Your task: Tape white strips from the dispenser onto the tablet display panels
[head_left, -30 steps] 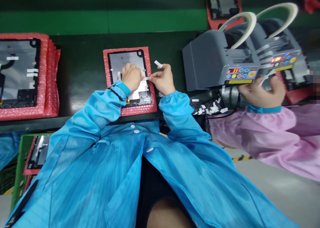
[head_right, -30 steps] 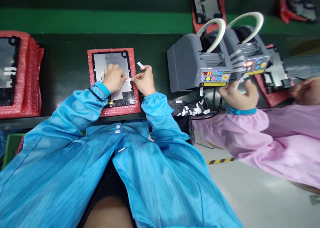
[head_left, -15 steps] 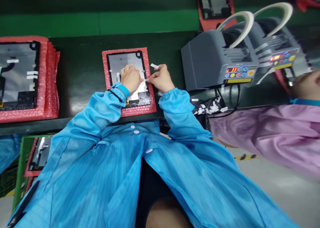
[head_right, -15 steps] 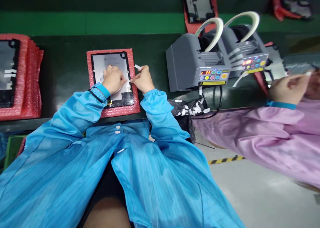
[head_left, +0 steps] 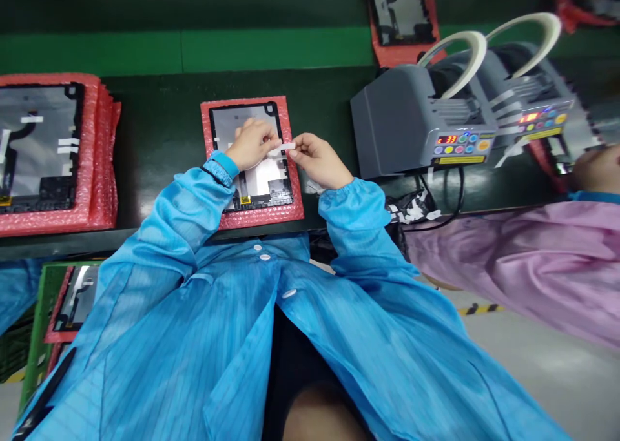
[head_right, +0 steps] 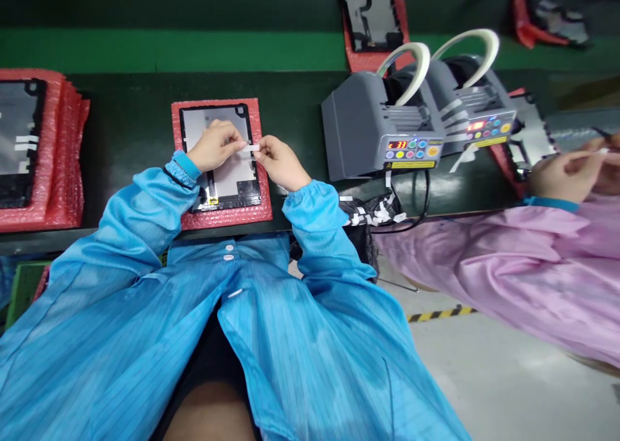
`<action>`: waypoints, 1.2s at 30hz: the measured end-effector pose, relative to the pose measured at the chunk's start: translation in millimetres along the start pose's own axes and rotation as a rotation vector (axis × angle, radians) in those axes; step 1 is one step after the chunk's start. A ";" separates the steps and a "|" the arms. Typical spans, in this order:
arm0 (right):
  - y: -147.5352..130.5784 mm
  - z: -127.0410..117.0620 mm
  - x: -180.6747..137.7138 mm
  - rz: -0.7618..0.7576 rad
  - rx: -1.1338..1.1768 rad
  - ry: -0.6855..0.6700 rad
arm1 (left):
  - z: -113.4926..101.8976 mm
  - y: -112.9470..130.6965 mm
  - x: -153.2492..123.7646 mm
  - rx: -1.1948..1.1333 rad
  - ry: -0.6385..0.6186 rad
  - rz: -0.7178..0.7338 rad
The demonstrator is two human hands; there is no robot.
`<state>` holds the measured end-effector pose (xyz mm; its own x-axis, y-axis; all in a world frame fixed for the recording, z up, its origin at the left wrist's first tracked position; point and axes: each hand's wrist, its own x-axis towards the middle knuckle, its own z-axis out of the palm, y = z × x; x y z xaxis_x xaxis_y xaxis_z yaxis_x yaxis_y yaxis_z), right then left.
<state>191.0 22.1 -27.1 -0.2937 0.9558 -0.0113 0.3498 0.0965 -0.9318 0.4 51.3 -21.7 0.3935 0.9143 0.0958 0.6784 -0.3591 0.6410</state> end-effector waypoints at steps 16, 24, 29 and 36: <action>6.8 2.4 14.8 0.066 -0.193 0.102 | 6.1 -1.0 1.6 0.042 -0.068 -0.089; -6.3 9.9 19.0 0.193 -0.377 0.133 | 22.5 -3.1 4.4 0.092 0.061 -0.115; -11.0 11.4 18.6 0.195 -0.420 0.124 | 22.8 -4.0 1.1 0.129 0.031 -0.121; -17.2 5.5 22.3 0.315 -0.480 0.120 | 24.8 -9.2 -2.6 0.131 0.099 -0.051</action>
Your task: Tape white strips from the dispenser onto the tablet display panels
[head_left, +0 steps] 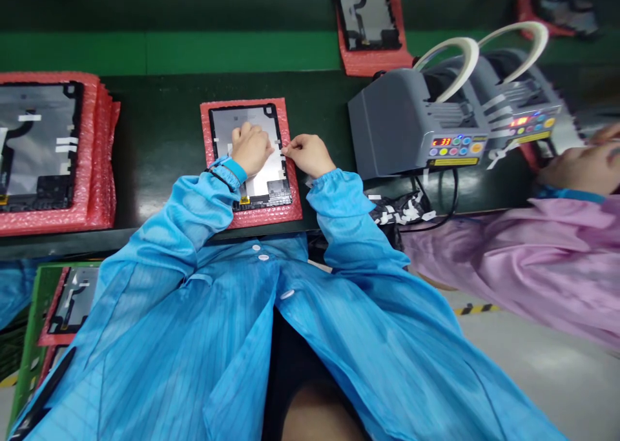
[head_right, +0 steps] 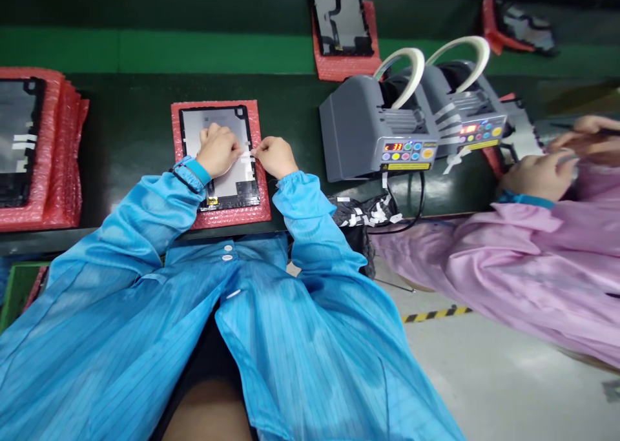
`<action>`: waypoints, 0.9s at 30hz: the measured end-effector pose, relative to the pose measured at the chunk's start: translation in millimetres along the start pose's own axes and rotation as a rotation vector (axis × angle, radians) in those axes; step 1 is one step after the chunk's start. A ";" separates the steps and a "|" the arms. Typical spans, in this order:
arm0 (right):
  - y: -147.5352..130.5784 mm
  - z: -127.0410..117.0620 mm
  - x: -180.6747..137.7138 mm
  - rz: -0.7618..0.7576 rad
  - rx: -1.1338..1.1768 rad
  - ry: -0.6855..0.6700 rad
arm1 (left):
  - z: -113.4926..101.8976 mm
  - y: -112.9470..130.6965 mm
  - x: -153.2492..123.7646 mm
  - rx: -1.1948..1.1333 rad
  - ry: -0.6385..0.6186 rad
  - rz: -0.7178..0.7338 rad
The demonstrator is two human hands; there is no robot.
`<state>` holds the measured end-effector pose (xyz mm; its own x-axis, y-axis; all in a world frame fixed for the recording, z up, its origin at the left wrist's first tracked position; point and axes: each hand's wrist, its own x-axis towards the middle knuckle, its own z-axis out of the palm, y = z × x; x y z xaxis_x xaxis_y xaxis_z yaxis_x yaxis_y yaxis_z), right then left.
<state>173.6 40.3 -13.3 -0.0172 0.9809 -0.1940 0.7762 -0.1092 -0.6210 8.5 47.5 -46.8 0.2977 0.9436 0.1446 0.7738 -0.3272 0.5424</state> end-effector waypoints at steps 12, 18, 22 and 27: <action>22.6 42.3 -34.0 -0.346 -0.205 0.213 | -30.3 21.5 0.9 0.004 -0.065 -0.187; 7.4 16.8 -32.2 -0.131 -0.076 0.043 | -47.4 -13.4 8.7 -0.142 0.160 -0.220; -5.5 -25.1 13.3 -0.048 -0.070 -0.022 | -58.0 -45.9 10.4 -0.236 0.365 -0.213; -26.8 -74.6 127.0 0.140 -0.172 0.261 | -59.5 -81.5 15.8 -0.421 0.684 -0.431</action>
<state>197.6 179.8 35.4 0.2414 0.9689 -0.0539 0.8550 -0.2386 -0.4605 -83.2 92.1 -39.4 -0.4706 0.8474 0.2459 0.4330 -0.0211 0.9012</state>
